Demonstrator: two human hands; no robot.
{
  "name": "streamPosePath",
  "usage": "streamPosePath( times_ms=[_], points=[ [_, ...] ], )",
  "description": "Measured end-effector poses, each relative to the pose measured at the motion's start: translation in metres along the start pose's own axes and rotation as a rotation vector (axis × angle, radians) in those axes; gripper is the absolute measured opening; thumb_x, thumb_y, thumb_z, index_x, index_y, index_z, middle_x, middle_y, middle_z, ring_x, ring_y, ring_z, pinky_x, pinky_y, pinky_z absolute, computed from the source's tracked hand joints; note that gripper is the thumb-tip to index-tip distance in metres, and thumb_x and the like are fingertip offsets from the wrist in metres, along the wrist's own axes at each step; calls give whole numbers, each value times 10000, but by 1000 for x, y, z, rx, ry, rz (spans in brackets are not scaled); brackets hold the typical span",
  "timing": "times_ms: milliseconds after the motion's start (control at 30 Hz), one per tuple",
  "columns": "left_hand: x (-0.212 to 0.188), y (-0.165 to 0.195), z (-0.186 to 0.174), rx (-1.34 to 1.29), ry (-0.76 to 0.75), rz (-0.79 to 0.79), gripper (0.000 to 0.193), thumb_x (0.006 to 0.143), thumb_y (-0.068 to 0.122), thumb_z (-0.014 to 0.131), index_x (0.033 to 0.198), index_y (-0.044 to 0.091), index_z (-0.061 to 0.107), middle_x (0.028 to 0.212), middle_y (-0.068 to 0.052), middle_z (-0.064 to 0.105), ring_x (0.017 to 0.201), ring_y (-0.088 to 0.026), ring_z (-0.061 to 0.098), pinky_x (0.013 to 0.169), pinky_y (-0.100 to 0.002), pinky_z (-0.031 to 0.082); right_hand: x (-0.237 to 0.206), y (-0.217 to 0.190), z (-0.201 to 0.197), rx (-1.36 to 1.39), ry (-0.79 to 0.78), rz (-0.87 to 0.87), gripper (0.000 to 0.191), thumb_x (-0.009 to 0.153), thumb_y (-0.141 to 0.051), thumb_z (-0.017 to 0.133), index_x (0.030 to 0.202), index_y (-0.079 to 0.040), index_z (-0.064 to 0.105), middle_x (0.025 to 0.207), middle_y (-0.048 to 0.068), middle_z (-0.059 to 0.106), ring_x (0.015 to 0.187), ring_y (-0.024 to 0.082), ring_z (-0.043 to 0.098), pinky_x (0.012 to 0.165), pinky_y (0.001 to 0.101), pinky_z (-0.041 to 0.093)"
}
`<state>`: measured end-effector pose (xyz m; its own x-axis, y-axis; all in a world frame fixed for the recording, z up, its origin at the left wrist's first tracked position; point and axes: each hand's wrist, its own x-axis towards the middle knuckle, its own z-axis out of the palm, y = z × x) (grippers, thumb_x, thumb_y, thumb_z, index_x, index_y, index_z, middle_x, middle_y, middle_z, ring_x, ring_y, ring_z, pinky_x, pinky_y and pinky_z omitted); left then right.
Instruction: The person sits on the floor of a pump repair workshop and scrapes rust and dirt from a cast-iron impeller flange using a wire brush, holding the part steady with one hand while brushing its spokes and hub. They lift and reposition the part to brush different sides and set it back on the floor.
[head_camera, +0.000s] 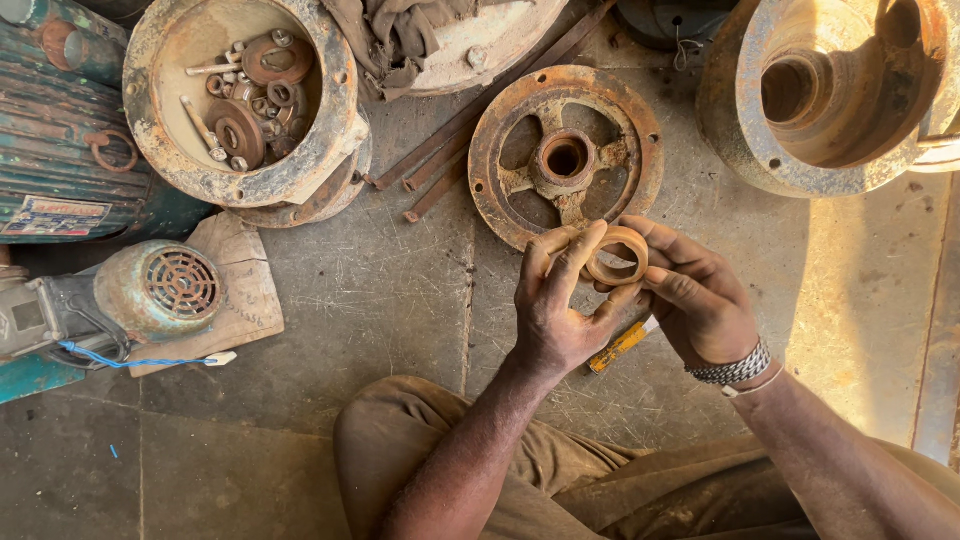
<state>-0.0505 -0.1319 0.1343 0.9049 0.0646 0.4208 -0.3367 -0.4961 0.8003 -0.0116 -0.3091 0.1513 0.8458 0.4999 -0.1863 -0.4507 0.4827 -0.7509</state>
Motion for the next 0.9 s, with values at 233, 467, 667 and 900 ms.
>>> streamPosePath(
  times_ms=[233, 467, 667, 900],
  points=[
    [2, -5, 2, -42, 37, 36, 668, 885, 125, 864, 1450, 103, 507, 1330, -125, 502, 1240, -233, 614, 973, -324, 640, -6, 6, 5, -323, 54, -157, 511, 986, 71, 570, 1487, 80, 474, 1428, 221, 621, 1335, 266, 613, 1135, 390, 509],
    [6, -4, 0, -203, 30, -9, 586, 863, 22, 832, 1354, 73, 516, 1348, -138, 536, 1270, -246, 634, 981, -315, 676, -11, -2, 16, -453, 47, -198, 497, 988, 50, 614, 1472, 79, 505, 1483, 201, 603, 1310, 232, 608, 1113, 361, 513],
    [5, -3, 0, -200, 55, 49, 566, 864, 11, 832, 1329, 82, 517, 1340, -119, 554, 1306, -251, 607, 1027, -332, 656, -10, -11, 24, -405, 15, -216, 550, 953, 30, 648, 1471, 79, 473, 1559, 194, 516, 1339, 258, 618, 1057, 399, 575],
    [2, -17, 9, -83, 52, 214, 510, 917, -52, 803, 1323, 116, 546, 1328, -64, 583, 1308, -184, 625, 1029, -324, 601, -8, -5, 14, -352, -34, -186, 594, 954, 4, 675, 1498, 88, 451, 1533, 217, 534, 1377, 254, 572, 1134, 419, 511]
  ],
)
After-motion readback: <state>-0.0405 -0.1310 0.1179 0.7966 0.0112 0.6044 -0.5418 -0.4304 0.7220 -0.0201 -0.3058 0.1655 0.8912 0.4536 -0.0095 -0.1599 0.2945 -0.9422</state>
